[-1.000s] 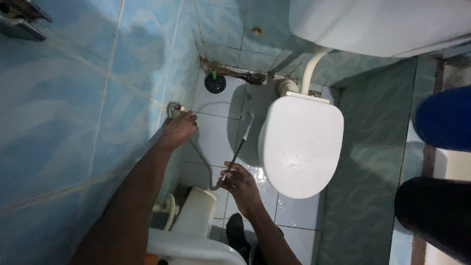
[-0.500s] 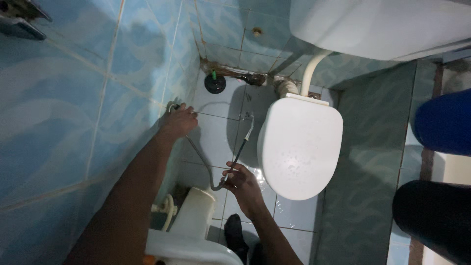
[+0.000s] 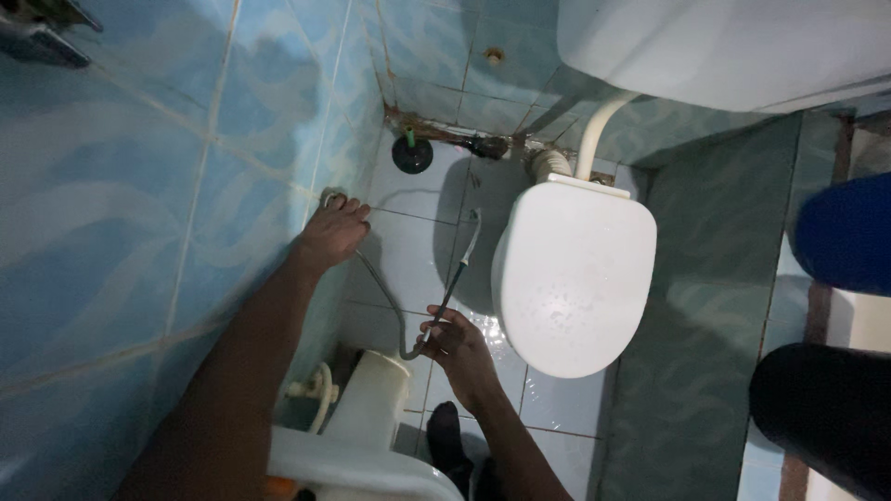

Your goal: The person disconnects a flexible metal hose from the wall valve and the toilet tank by hand, then uses a mop to clean the bathroom floor.

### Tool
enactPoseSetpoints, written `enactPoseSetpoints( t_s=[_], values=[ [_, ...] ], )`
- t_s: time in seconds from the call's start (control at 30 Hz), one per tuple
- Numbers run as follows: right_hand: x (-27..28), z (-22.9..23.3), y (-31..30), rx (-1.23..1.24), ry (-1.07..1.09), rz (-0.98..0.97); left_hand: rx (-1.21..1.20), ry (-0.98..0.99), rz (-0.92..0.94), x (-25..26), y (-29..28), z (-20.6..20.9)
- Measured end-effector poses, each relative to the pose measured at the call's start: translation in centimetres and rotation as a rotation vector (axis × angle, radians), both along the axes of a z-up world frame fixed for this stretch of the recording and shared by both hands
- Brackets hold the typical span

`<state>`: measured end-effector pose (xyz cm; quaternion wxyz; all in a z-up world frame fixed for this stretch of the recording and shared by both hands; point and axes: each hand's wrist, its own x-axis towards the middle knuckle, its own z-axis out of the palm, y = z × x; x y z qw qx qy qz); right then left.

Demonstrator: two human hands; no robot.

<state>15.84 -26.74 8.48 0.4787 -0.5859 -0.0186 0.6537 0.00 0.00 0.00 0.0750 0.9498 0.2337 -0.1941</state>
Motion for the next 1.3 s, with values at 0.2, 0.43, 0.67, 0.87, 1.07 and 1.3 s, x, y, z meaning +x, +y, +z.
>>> enactPoseSetpoints(
  t_s=[0.2,0.43,0.67,0.87,1.07,1.3],
  values=[
    [-0.3,-0.3,0.1,0.071,0.097,-0.041,0.053,0.119,0.054,1.2,-0.6,-0.3],
    [-0.3,-0.1,0.6,0.026,0.077,-0.046,-0.022,-0.276,0.318,0.9,0.3,-5.8],
    [1.2,-0.7,-0.8,0.175,-0.003,-0.124,-0.331,0.126,0.312,7.3,-4.5,-3.0],
    [6.3,1.2,-3.3,0.344,-0.038,-0.255,-1.151,-0.174,-0.031,11.6,-13.6,4.6],
    [10.4,9.0,-5.7,0.113,-0.498,0.067,-0.914,-0.417,0.722,15.6,-26.9,11.5],
    [13.4,10.7,-9.4,0.161,-0.443,0.437,-0.742,-1.079,1.39,15.9,-38.6,15.5]
  ],
)
